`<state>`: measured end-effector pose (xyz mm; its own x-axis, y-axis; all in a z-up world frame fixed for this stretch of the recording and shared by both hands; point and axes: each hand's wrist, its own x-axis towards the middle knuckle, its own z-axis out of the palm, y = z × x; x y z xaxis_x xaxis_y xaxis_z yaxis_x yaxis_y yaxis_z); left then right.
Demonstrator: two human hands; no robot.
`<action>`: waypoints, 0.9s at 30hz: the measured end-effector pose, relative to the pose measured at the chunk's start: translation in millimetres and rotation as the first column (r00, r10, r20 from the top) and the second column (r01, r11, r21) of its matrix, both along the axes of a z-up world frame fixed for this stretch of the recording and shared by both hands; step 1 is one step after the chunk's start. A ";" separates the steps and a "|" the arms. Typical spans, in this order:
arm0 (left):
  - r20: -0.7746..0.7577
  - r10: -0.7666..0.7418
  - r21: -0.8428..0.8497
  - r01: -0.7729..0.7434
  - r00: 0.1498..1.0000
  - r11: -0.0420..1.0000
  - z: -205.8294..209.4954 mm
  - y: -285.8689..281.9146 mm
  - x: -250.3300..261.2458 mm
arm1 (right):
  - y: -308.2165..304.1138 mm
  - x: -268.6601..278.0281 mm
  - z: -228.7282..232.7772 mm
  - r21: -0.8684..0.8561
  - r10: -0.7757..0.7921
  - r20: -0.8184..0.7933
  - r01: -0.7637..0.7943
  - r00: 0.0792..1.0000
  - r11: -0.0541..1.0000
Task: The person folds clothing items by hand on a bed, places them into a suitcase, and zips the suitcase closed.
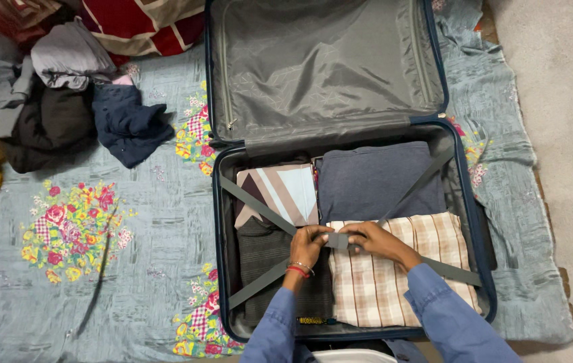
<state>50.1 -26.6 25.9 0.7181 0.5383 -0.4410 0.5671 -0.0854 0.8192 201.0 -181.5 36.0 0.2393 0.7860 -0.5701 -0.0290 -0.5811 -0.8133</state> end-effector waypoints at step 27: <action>0.174 -0.115 0.590 -0.010 0.978 0.807 23.2 133.2 68.8 | 50.9 102.9 31.8 0.148 -0.187 0.804 0.115 0.565 0.982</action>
<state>118.9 106.6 49.1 0.7886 0.6075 0.0948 0.3851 -0.6083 0.6941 303.9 -130.6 67.8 0.6912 0.7224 -0.0203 0.5813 -0.5725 -0.5782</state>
